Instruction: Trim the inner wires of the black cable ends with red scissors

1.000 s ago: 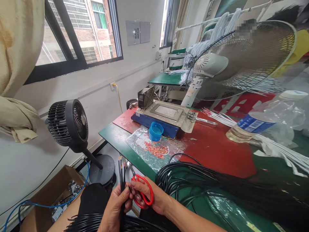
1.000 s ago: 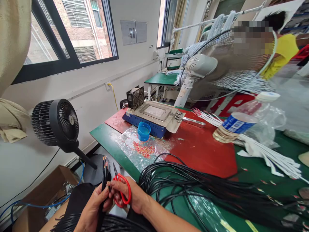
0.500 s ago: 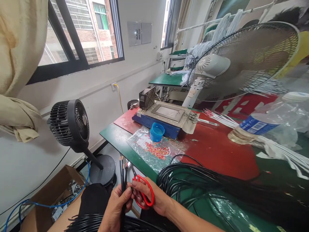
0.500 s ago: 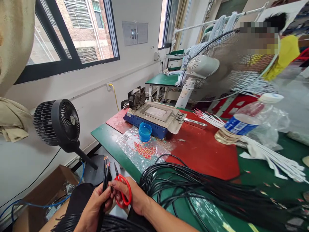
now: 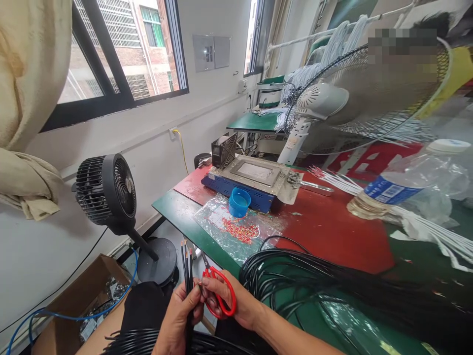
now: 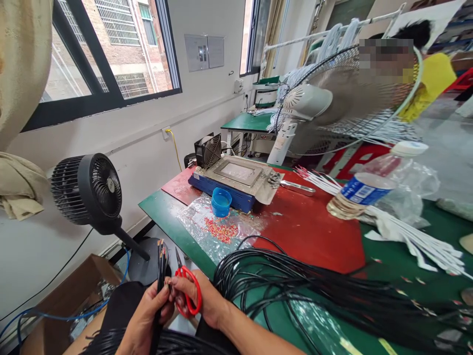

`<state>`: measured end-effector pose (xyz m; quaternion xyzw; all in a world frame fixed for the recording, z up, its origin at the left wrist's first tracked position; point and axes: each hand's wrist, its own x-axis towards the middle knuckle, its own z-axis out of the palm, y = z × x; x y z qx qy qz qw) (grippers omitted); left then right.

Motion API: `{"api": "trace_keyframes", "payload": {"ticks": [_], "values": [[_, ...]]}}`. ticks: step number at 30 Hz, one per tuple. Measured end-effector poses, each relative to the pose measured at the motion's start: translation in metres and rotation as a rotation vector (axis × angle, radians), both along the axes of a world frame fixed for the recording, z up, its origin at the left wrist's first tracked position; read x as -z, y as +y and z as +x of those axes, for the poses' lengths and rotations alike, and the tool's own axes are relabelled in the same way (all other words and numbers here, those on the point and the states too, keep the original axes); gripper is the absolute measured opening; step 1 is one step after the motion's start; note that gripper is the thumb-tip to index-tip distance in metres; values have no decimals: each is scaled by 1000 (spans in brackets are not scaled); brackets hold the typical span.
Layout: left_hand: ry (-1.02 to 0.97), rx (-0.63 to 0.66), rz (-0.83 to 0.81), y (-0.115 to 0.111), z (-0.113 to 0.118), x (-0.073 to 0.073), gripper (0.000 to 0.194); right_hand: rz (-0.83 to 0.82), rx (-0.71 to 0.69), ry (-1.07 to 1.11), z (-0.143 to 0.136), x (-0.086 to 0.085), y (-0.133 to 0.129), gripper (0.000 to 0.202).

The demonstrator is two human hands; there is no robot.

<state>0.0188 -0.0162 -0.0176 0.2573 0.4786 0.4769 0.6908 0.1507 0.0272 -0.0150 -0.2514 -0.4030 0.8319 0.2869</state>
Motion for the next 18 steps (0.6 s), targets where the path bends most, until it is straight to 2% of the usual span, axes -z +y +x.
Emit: {"api": "trace_keyframes", "payload": {"ticks": [5,10,18], "values": [[34,-16,14,0,0,5,35,8,56,-32,-2,2,-2,50],[64,-46,-2,-2,1,7,35,-25,29,-61,-2,1,-1,46],[92,-107,-77,-3,1,8,40,26,43,-57,-1,5,-1,43]]}}
